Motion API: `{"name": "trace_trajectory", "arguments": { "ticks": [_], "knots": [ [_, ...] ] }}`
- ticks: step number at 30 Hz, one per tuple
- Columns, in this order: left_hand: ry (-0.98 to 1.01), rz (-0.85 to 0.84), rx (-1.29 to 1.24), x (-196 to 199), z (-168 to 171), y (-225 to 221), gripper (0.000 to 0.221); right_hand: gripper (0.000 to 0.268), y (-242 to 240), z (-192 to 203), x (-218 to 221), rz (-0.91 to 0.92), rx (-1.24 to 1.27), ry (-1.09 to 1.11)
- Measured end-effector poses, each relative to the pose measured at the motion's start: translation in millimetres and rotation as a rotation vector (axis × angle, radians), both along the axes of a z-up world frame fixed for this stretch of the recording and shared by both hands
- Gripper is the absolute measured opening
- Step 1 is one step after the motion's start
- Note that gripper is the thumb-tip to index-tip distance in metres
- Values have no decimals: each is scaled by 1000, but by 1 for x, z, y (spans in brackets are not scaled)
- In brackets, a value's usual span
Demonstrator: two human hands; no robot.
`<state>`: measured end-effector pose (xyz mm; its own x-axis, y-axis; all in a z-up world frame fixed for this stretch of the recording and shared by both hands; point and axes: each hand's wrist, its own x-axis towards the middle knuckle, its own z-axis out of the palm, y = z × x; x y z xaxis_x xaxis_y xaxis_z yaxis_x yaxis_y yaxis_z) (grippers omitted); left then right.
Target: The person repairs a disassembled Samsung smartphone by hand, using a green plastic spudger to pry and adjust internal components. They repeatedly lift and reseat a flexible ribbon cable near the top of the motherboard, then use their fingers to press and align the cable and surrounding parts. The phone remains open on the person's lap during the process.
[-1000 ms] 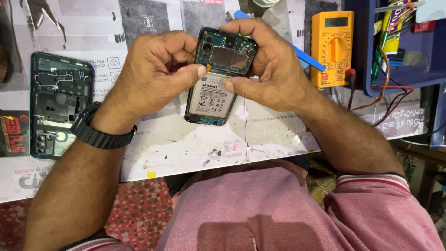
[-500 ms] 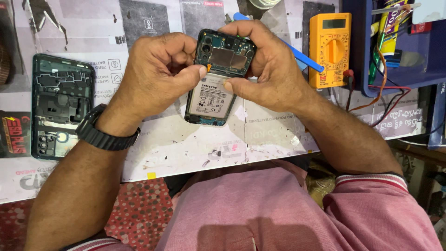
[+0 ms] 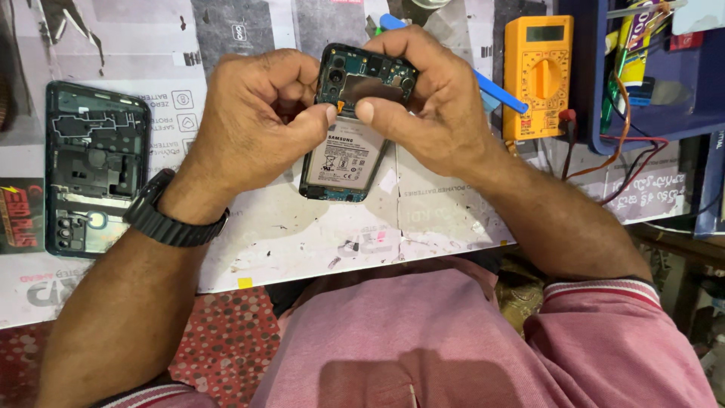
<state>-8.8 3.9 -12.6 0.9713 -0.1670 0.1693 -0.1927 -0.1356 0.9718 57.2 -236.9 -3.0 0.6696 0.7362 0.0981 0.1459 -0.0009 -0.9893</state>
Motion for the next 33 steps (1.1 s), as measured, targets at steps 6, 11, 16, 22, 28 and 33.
{"name": "trace_trajectory", "arguments": {
  "ticks": [6, 11, 16, 22, 28, 33],
  "knots": [
    [-19, 5, 28, -1, 2, 0, 7, 25, 7, -5, -3, -95, -31, -88],
    [-30, 9, 60, -1, 4, 0, 7, 26, 9, -8, -4, -142, -40, -114],
    [-13, -1, 52, -1, 7, 1, 7, 27, 10, -8, -6, -162, -38, -121],
    [-38, -19, 11, -1, 3, 0, 9, 29, 10, -10, -9, -188, -46, -176],
    [-37, 8, 62, 0, 2, -1, 8, 27, 10, -12, -7, -176, -47, -176],
    [-59, 9, 65, 0, 2, -1, 7, 27, 9, -13, -6, -162, -36, -131]
  ]
}}
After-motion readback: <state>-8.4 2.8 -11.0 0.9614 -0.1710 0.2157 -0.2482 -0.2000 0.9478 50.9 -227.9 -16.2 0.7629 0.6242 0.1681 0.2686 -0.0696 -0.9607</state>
